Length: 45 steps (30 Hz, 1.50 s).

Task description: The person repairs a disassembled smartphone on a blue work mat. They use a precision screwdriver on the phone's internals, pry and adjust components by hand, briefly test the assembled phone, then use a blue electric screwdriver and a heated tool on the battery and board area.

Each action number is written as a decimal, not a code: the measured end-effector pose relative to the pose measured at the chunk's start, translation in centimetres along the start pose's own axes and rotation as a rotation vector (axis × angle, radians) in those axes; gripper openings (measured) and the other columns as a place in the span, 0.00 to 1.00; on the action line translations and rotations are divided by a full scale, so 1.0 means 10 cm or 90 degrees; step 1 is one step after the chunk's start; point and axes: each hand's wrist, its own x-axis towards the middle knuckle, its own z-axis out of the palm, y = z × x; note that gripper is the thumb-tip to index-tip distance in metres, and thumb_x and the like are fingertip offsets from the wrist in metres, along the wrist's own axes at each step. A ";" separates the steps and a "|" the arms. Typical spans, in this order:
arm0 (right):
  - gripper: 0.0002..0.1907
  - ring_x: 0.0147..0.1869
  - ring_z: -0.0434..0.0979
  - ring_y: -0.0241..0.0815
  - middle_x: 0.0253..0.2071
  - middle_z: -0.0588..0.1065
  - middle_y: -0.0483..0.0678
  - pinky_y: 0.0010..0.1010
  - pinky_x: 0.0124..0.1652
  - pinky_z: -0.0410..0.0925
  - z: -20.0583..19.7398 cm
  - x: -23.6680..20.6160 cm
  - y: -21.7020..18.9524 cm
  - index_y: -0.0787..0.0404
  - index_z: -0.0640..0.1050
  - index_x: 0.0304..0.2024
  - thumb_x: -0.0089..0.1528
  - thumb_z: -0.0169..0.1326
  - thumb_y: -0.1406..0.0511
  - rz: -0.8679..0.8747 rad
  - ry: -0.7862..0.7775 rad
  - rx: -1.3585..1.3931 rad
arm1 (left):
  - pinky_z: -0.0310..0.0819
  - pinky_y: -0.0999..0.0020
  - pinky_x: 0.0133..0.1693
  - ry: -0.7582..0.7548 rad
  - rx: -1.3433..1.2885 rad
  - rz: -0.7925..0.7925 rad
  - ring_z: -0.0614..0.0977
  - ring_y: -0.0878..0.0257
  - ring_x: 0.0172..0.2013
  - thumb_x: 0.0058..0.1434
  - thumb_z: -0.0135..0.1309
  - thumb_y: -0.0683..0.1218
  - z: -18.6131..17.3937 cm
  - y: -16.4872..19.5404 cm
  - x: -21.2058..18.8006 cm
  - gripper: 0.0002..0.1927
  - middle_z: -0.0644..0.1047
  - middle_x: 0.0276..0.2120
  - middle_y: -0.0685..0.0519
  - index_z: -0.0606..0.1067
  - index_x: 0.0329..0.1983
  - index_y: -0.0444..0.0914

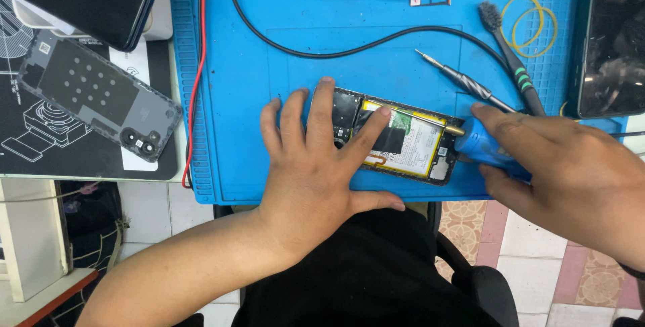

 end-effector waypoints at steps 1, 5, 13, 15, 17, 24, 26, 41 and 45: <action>0.34 0.35 0.82 0.52 0.46 0.81 0.55 0.38 0.33 0.75 0.00 0.00 -0.01 0.64 0.76 0.61 0.52 0.64 0.63 0.009 -0.007 0.001 | 0.52 0.28 0.61 -0.003 0.002 -0.001 0.61 0.32 0.60 0.46 0.62 0.77 0.00 0.00 0.00 0.52 0.59 0.65 0.29 0.69 0.70 0.49; 0.34 0.35 0.81 0.54 0.43 0.81 0.54 0.40 0.34 0.74 0.00 -0.01 -0.02 0.63 0.75 0.62 0.52 0.64 0.63 0.031 -0.024 -0.005 | 0.51 0.27 0.61 -0.005 0.000 -0.005 0.62 0.32 0.60 0.45 0.61 0.76 -0.01 0.02 0.01 0.52 0.59 0.65 0.29 0.69 0.70 0.49; 0.34 0.32 0.81 0.51 0.43 0.81 0.54 0.39 0.32 0.74 0.00 0.00 -0.04 0.64 0.75 0.61 0.53 0.64 0.63 0.023 -0.023 -0.004 | 0.52 0.26 0.60 0.006 0.011 -0.015 0.63 0.32 0.59 0.44 0.61 0.77 0.02 0.04 0.01 0.53 0.60 0.65 0.29 0.69 0.71 0.48; 0.34 0.32 0.81 0.51 0.41 0.80 0.54 0.40 0.32 0.74 0.00 0.00 -0.05 0.64 0.74 0.62 0.53 0.64 0.63 0.045 -0.041 0.000 | 0.52 0.26 0.60 0.011 0.014 -0.018 0.63 0.32 0.60 0.45 0.61 0.77 0.04 0.05 0.01 0.53 0.60 0.65 0.29 0.68 0.71 0.48; 0.36 0.32 0.81 0.50 0.41 0.80 0.53 0.39 0.32 0.74 0.00 0.00 -0.06 0.63 0.72 0.65 0.54 0.64 0.62 0.057 -0.059 -0.021 | 0.52 0.26 0.60 0.015 0.015 -0.019 0.63 0.32 0.60 0.46 0.61 0.77 0.05 0.05 0.01 0.53 0.61 0.65 0.29 0.68 0.71 0.48; 0.38 0.33 0.81 0.52 0.42 0.80 0.55 0.38 0.31 0.74 0.00 -0.01 -0.08 0.66 0.72 0.66 0.53 0.63 0.62 0.029 -0.010 -0.007 | 0.53 0.25 0.61 0.029 0.012 -0.024 0.64 0.34 0.60 0.45 0.61 0.77 0.08 0.06 0.01 0.53 0.61 0.65 0.30 0.68 0.70 0.48; 0.38 0.33 0.81 0.51 0.43 0.80 0.55 0.38 0.31 0.74 0.01 -0.01 -0.09 0.66 0.72 0.66 0.54 0.63 0.62 0.033 -0.013 -0.008 | 0.53 0.25 0.61 0.034 0.016 -0.028 0.64 0.35 0.60 0.45 0.60 0.78 0.09 0.07 0.01 0.52 0.61 0.65 0.31 0.69 0.70 0.48; 0.34 0.30 0.81 0.48 0.40 0.81 0.52 0.38 0.30 0.74 0.02 -0.03 -0.05 0.62 0.73 0.64 0.55 0.63 0.62 0.069 -0.038 -0.009 | 0.53 0.24 0.61 0.039 0.030 -0.035 0.65 0.35 0.59 0.46 0.59 0.79 0.10 0.08 0.01 0.52 0.62 0.64 0.31 0.70 0.69 0.48; 0.35 0.32 0.81 0.49 0.41 0.81 0.55 0.38 0.30 0.73 0.01 -0.05 -0.05 0.66 0.74 0.62 0.53 0.63 0.63 0.013 0.024 -0.011 | 0.54 0.24 0.61 0.037 0.032 -0.036 0.65 0.34 0.59 0.46 0.59 0.79 0.10 0.08 0.01 0.52 0.62 0.63 0.31 0.70 0.69 0.48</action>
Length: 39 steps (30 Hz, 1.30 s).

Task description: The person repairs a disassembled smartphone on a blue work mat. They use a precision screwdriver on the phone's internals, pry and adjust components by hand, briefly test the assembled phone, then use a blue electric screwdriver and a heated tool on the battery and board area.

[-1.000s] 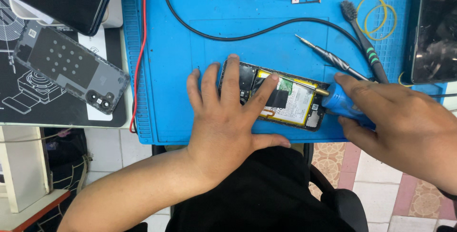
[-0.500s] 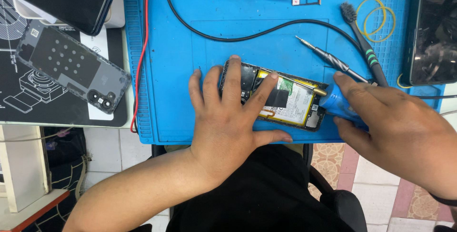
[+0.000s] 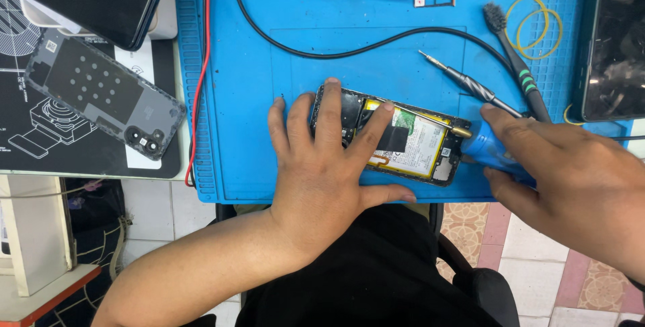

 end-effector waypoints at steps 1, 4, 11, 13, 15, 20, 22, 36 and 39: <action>0.35 0.31 0.81 0.49 0.40 0.81 0.55 0.38 0.30 0.73 -0.01 0.00 0.00 0.66 0.74 0.63 0.53 0.63 0.63 0.007 -0.016 -0.004 | 0.54 0.24 0.61 0.002 0.001 0.001 0.65 0.34 0.59 0.46 0.59 0.79 0.00 0.00 0.00 0.52 0.62 0.63 0.31 0.70 0.69 0.47; 0.36 0.31 0.81 0.48 0.37 0.80 0.53 0.38 0.30 0.73 -0.04 0.02 -0.01 0.65 0.72 0.65 0.54 0.63 0.63 0.044 -0.077 -0.019 | 0.54 0.24 0.61 0.006 -0.002 -0.005 0.65 0.34 0.59 0.47 0.59 0.79 0.00 0.01 0.00 0.51 0.62 0.64 0.31 0.71 0.68 0.47; 0.39 0.31 0.81 0.50 0.36 0.80 0.53 0.40 0.30 0.73 -0.07 0.06 -0.04 0.63 0.70 0.68 0.55 0.64 0.62 0.061 -0.103 -0.027 | 0.54 0.23 0.61 0.003 0.000 -0.006 0.65 0.34 0.59 0.46 0.59 0.79 0.01 0.02 0.01 0.51 0.62 0.63 0.31 0.71 0.68 0.47; 0.41 0.32 0.81 0.50 0.37 0.79 0.52 0.40 0.31 0.74 -0.06 0.06 -0.04 0.61 0.69 0.71 0.56 0.65 0.60 0.087 -0.131 -0.038 | 0.54 0.23 0.61 0.001 0.000 -0.007 0.65 0.34 0.59 0.47 0.59 0.79 0.02 0.02 0.00 0.51 0.62 0.63 0.31 0.70 0.68 0.48; 0.42 0.34 0.82 0.49 0.38 0.79 0.52 0.38 0.32 0.74 -0.04 0.05 -0.05 0.61 0.68 0.72 0.56 0.64 0.60 0.092 -0.140 -0.042 | 0.54 0.23 0.61 0.000 0.003 -0.009 0.65 0.34 0.60 0.47 0.59 0.78 0.02 0.02 0.00 0.51 0.62 0.64 0.31 0.70 0.69 0.48; 0.39 0.35 0.80 0.55 0.41 0.79 0.55 0.42 0.32 0.73 -0.03 0.07 -0.07 0.67 0.70 0.67 0.54 0.62 0.62 -0.004 -0.035 -0.007 | 0.54 0.23 0.61 -0.002 0.002 -0.010 0.65 0.34 0.60 0.47 0.60 0.78 0.01 0.02 -0.01 0.52 0.62 0.64 0.31 0.69 0.70 0.48; 0.40 0.35 0.80 0.55 0.41 0.79 0.55 0.42 0.33 0.73 -0.03 0.10 -0.08 0.64 0.69 0.69 0.55 0.63 0.60 0.031 -0.070 -0.006 | 0.54 0.24 0.62 -0.003 0.000 -0.009 0.65 0.34 0.60 0.47 0.60 0.77 0.00 0.02 -0.01 0.51 0.62 0.65 0.31 0.68 0.70 0.48; 0.40 0.35 0.80 0.51 0.36 0.79 0.50 0.39 0.33 0.74 -0.04 0.22 0.02 0.55 0.71 0.68 0.53 0.65 0.58 0.060 -0.124 -0.043 | 0.57 0.31 0.64 0.014 -0.032 -0.004 0.66 0.37 0.61 0.50 0.60 0.77 -0.05 -0.03 0.01 0.49 0.62 0.63 0.32 0.72 0.68 0.43; 0.40 0.36 0.82 0.48 0.35 0.79 0.49 0.37 0.34 0.74 -0.05 0.25 0.05 0.56 0.72 0.69 0.54 0.65 0.58 0.015 -0.095 -0.068 | 0.57 0.31 0.63 0.013 -0.030 0.003 0.66 0.36 0.61 0.50 0.60 0.77 -0.05 -0.03 0.00 0.50 0.61 0.63 0.31 0.72 0.67 0.42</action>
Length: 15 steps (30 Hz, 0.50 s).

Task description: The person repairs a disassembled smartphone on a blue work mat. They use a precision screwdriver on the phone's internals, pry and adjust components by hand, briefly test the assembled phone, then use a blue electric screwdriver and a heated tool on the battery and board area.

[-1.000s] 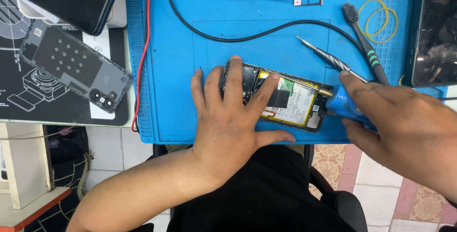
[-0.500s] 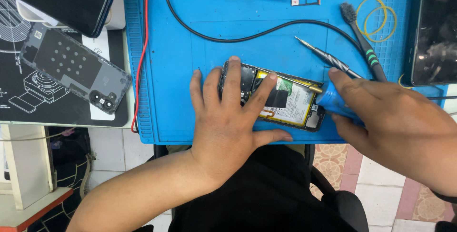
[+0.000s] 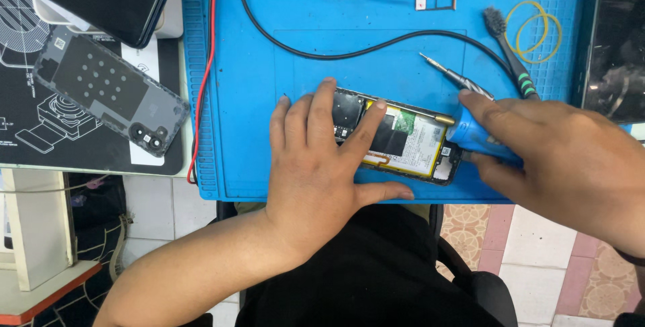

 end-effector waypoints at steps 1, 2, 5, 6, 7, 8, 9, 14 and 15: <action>0.39 0.36 0.82 0.48 0.36 0.79 0.49 0.37 0.33 0.74 0.00 0.01 0.01 0.55 0.73 0.67 0.53 0.65 0.58 -0.003 0.006 0.016 | 0.57 0.31 0.63 -0.001 -0.001 0.003 0.66 0.36 0.61 0.49 0.60 0.77 0.00 0.00 0.00 0.50 0.61 0.63 0.31 0.72 0.67 0.42; 0.38 0.35 0.82 0.49 0.38 0.80 0.50 0.38 0.33 0.75 -0.01 0.01 0.02 0.55 0.74 0.66 0.53 0.65 0.59 -0.005 0.011 0.032 | 0.57 0.32 0.63 0.002 -0.003 0.003 0.66 0.37 0.61 0.50 0.60 0.77 0.00 -0.01 0.00 0.50 0.61 0.63 0.31 0.72 0.67 0.43; 0.38 0.36 0.82 0.50 0.42 0.80 0.51 0.37 0.33 0.75 -0.02 0.04 0.05 0.58 0.75 0.65 0.51 0.65 0.59 -0.045 0.048 0.044 | 0.57 0.33 0.65 0.009 -0.011 -0.001 0.66 0.37 0.62 0.51 0.60 0.76 0.00 -0.02 -0.01 0.49 0.61 0.64 0.32 0.72 0.69 0.44; 0.38 0.37 0.82 0.50 0.44 0.80 0.52 0.37 0.32 0.75 -0.03 0.05 0.06 0.59 0.75 0.65 0.51 0.65 0.59 -0.066 0.066 0.041 | 0.57 0.33 0.65 0.011 -0.012 -0.005 0.66 0.37 0.62 0.51 0.60 0.76 0.00 -0.02 -0.01 0.49 0.61 0.64 0.32 0.72 0.68 0.45; 0.38 0.36 0.82 0.50 0.43 0.80 0.51 0.37 0.32 0.75 -0.03 0.07 0.07 0.58 0.75 0.65 0.51 0.65 0.59 -0.058 0.043 0.043 | 0.57 0.33 0.65 0.012 -0.014 -0.008 0.66 0.37 0.62 0.51 0.60 0.76 0.00 -0.02 -0.01 0.48 0.61 0.65 0.32 0.72 0.68 0.45; 0.38 0.35 0.82 0.49 0.43 0.80 0.50 0.37 0.32 0.75 -0.04 0.09 0.09 0.57 0.75 0.65 0.51 0.66 0.59 -0.049 0.020 0.045 | 0.57 0.33 0.65 0.015 -0.012 -0.012 0.66 0.37 0.62 0.50 0.60 0.76 0.01 -0.02 -0.02 0.49 0.61 0.65 0.32 0.72 0.68 0.45; 0.38 0.34 0.82 0.49 0.42 0.80 0.49 0.36 0.32 0.75 -0.05 0.11 0.10 0.56 0.75 0.65 0.51 0.66 0.59 -0.041 -0.001 0.047 | 0.56 0.33 0.65 0.019 -0.009 -0.016 0.66 0.37 0.61 0.50 0.60 0.76 0.01 -0.01 -0.02 0.49 0.60 0.65 0.32 0.72 0.68 0.45; 0.39 0.39 0.82 0.51 0.39 0.80 0.50 0.39 0.35 0.75 -0.09 0.18 0.09 0.56 0.74 0.64 0.50 0.67 0.58 -0.051 -0.009 0.030 | 0.57 0.33 0.66 0.043 -0.012 -0.032 0.66 0.34 0.61 0.49 0.60 0.77 0.04 0.01 -0.02 0.50 0.59 0.65 0.29 0.72 0.68 0.45; 0.40 0.38 0.82 0.50 0.38 0.79 0.50 0.39 0.35 0.75 -0.10 0.18 0.08 0.55 0.73 0.66 0.51 0.68 0.57 -0.029 -0.031 0.017 | 0.57 0.32 0.65 0.042 -0.007 -0.034 0.66 0.34 0.61 0.48 0.60 0.77 0.05 0.01 -0.01 0.50 0.60 0.65 0.30 0.71 0.68 0.44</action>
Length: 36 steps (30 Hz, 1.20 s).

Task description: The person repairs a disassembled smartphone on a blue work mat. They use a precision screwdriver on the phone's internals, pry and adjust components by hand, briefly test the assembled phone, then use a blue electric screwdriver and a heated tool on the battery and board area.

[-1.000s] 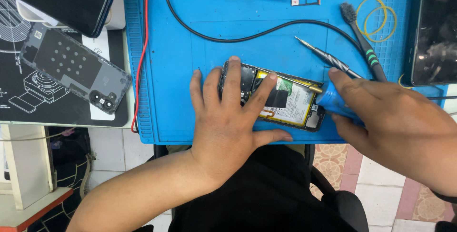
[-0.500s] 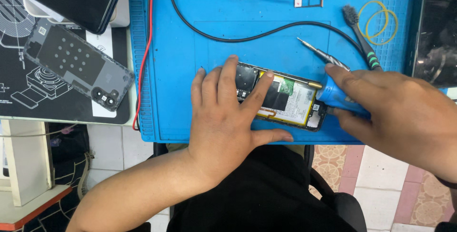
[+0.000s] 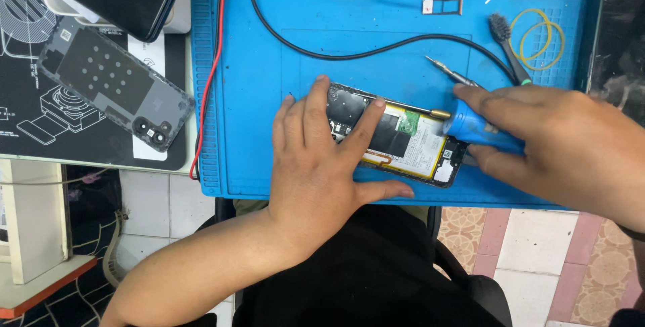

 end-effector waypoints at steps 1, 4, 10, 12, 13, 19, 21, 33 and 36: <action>0.41 0.37 0.82 0.50 0.37 0.79 0.49 0.39 0.36 0.75 -0.01 0.01 -0.01 0.54 0.72 0.67 0.51 0.68 0.57 0.022 -0.022 -0.012 | 0.57 0.32 0.65 -0.001 0.004 -0.001 0.66 0.35 0.60 0.48 0.60 0.77 0.01 0.00 0.00 0.51 0.60 0.65 0.30 0.71 0.68 0.44; 0.43 0.36 0.82 0.48 0.35 0.79 0.48 0.36 0.37 0.76 -0.02 0.00 -0.07 0.53 0.70 0.71 0.53 0.65 0.56 0.038 -0.039 -0.037 | 0.57 0.32 0.65 0.002 0.009 0.003 0.66 0.35 0.60 0.48 0.61 0.77 0.02 0.00 0.01 0.52 0.60 0.64 0.30 0.71 0.68 0.43; 0.40 0.37 0.82 0.50 0.35 0.79 0.50 0.38 0.35 0.75 -0.03 -0.03 -0.16 0.55 0.71 0.70 0.54 0.64 0.57 0.058 -0.012 0.001 | 0.57 0.33 0.64 -0.003 0.006 0.002 0.67 0.36 0.59 0.47 0.61 0.77 0.01 0.00 0.02 0.53 0.61 0.63 0.30 0.70 0.68 0.42; 0.40 0.37 0.82 0.51 0.34 0.79 0.50 0.39 0.35 0.75 -0.03 -0.03 -0.15 0.55 0.71 0.69 0.54 0.64 0.58 0.050 0.000 0.017 | 0.56 0.33 0.64 -0.001 0.009 0.004 0.66 0.36 0.59 0.47 0.61 0.78 0.01 0.00 0.02 0.53 0.61 0.62 0.30 0.71 0.68 0.42; 0.41 0.37 0.82 0.50 0.35 0.79 0.50 0.38 0.36 0.75 -0.03 -0.02 -0.13 0.55 0.71 0.69 0.53 0.64 0.57 0.044 -0.015 -0.003 | 0.56 0.32 0.64 0.001 0.010 0.006 0.66 0.36 0.59 0.47 0.61 0.78 0.01 0.00 0.03 0.53 0.61 0.62 0.29 0.71 0.68 0.42; 0.42 0.40 0.83 0.49 0.41 0.81 0.48 0.38 0.37 0.76 -0.02 0.05 -0.03 0.54 0.73 0.68 0.51 0.66 0.59 -0.001 -0.005 -0.026 | 0.56 0.35 0.64 -0.008 -0.021 0.013 0.66 0.38 0.58 0.47 0.62 0.76 -0.02 -0.05 0.02 0.51 0.62 0.62 0.32 0.72 0.67 0.43; 0.41 0.42 0.83 0.51 0.42 0.81 0.49 0.39 0.37 0.76 -0.03 0.07 -0.02 0.56 0.75 0.66 0.48 0.67 0.59 -0.061 0.044 -0.012 | 0.56 0.36 0.64 -0.009 -0.024 0.007 0.66 0.38 0.58 0.47 0.63 0.76 -0.03 -0.05 0.02 0.51 0.62 0.62 0.33 0.72 0.67 0.43; 0.40 0.41 0.82 0.50 0.36 0.80 0.48 0.40 0.38 0.75 -0.06 0.14 -0.05 0.55 0.76 0.66 0.49 0.67 0.60 -0.065 0.044 -0.012 | 0.57 0.38 0.65 0.000 -0.047 -0.002 0.66 0.39 0.58 0.49 0.64 0.75 -0.03 -0.08 0.03 0.49 0.63 0.62 0.35 0.73 0.67 0.41; 0.38 0.41 0.82 0.52 0.39 0.81 0.48 0.40 0.38 0.74 -0.10 0.16 -0.05 0.56 0.77 0.63 0.49 0.66 0.60 -0.116 0.074 0.004 | 0.56 0.37 0.65 -0.008 -0.056 -0.001 0.65 0.38 0.58 0.49 0.64 0.74 -0.05 -0.08 0.03 0.48 0.63 0.63 0.35 0.73 0.66 0.42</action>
